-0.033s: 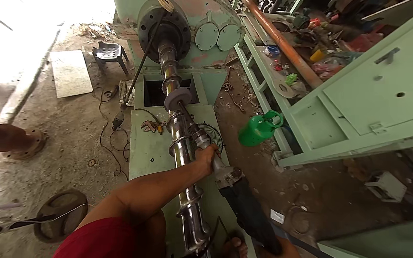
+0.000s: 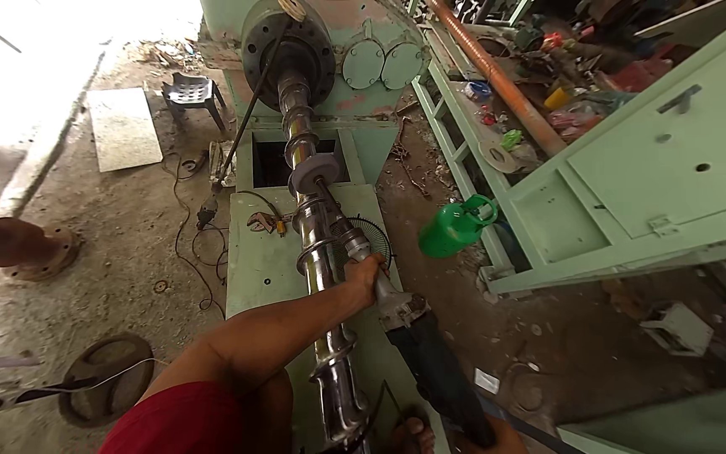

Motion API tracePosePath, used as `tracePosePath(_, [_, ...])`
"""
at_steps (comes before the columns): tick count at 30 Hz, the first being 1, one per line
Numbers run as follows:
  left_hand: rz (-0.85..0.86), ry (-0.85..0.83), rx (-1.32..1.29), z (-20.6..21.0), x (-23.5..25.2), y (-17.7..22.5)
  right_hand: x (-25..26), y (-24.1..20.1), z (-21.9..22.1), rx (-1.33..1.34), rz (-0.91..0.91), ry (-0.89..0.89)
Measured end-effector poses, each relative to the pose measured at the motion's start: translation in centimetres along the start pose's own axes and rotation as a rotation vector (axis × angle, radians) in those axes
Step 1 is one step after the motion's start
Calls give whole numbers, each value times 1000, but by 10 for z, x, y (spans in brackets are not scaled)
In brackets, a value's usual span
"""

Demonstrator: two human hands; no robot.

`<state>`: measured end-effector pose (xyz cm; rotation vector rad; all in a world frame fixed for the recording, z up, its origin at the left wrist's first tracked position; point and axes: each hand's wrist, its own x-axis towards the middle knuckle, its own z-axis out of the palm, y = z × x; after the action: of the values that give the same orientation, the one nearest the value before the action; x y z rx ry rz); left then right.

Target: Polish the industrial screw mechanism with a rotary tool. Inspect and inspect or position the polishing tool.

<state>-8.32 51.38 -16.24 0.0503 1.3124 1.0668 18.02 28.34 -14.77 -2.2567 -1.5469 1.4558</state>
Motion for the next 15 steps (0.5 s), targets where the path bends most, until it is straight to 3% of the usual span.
tracePosePath(6, [-15, -3, 105, 12, 16, -2, 13, 11, 4, 97, 2, -15])
tracePosePath(15, [4, 2, 44, -2, 2, 1, 2, -3, 0, 50, -22, -35])
